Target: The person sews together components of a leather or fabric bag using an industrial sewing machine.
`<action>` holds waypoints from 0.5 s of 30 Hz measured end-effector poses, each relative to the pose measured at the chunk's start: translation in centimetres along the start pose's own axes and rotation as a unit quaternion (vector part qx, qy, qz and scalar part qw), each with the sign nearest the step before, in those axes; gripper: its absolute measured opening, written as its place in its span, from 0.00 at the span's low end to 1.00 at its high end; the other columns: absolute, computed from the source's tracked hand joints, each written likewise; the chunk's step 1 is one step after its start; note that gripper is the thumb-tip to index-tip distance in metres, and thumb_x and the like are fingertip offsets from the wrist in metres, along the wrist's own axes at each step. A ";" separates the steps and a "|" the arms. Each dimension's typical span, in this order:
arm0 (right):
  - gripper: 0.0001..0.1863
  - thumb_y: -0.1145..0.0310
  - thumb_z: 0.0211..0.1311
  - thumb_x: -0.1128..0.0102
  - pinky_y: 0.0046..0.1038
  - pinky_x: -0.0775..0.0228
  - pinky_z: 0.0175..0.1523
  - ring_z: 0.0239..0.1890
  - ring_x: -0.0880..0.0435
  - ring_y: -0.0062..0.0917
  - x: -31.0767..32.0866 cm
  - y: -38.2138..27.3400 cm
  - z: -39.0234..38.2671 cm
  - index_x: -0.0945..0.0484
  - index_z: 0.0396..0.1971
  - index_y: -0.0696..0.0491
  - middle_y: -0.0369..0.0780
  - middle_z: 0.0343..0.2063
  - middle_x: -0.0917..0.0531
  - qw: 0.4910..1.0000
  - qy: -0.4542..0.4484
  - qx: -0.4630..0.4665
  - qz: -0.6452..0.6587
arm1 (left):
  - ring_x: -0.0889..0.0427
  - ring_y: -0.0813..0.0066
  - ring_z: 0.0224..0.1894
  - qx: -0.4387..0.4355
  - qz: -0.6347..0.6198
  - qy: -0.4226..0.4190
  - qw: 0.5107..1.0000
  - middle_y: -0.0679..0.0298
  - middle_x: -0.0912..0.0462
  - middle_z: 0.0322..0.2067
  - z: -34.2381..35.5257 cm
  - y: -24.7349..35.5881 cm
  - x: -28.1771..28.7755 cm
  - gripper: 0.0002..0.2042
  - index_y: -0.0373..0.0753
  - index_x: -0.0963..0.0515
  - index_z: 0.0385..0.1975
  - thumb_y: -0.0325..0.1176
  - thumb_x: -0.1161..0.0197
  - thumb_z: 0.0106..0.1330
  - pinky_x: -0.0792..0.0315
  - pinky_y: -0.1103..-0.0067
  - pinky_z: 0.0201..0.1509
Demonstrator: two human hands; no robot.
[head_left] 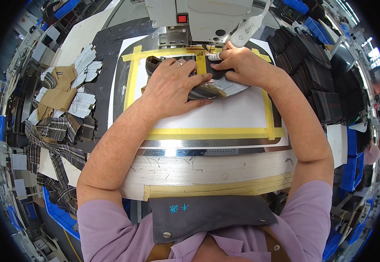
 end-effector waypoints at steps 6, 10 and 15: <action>0.18 0.75 0.48 0.35 0.34 0.23 0.51 0.41 0.16 0.38 0.7 0.2 -0.1 0.12 0.42 0.49 0.43 0.33 0.16 0.999 0.002 -0.026 -0.027 | 0.21 0.67 0.44 -0.034 -0.006 0.049 0.998 0.63 0.22 0.40 0.8 0.3 0.3 0.25 0.51 0.18 0.52 0.59 0.36 0.61 0.33 0.70 0.53; 0.15 0.70 0.50 0.35 0.35 0.22 0.43 0.33 0.16 0.39 0.2 0.6 0.1 0.11 0.40 0.47 0.43 0.29 0.17 0.999 0.017 0.003 -0.045 | 0.24 0.62 0.46 -0.031 -0.031 0.052 0.998 0.62 0.24 0.41 0.7 0.6 1.1 0.25 0.51 0.19 0.52 0.50 0.29 0.54 0.33 0.67 0.52; 0.14 0.69 0.45 0.35 0.36 0.21 0.42 0.32 0.15 0.40 -0.5 0.7 0.3 0.11 0.35 0.47 0.43 0.26 0.15 0.998 0.056 0.011 -0.037 | 0.24 0.60 0.46 -0.042 -0.041 0.064 0.996 0.61 0.24 0.43 0.9 0.7 1.0 0.24 0.49 0.18 0.50 0.50 0.30 0.54 0.34 0.65 0.52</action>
Point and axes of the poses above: each hand's wrist, its own z-axis towards the middle knuckle, its own x-axis out of the back of the hand, y = z × x, the point moved 5 cm from there along z, towards the middle knuckle
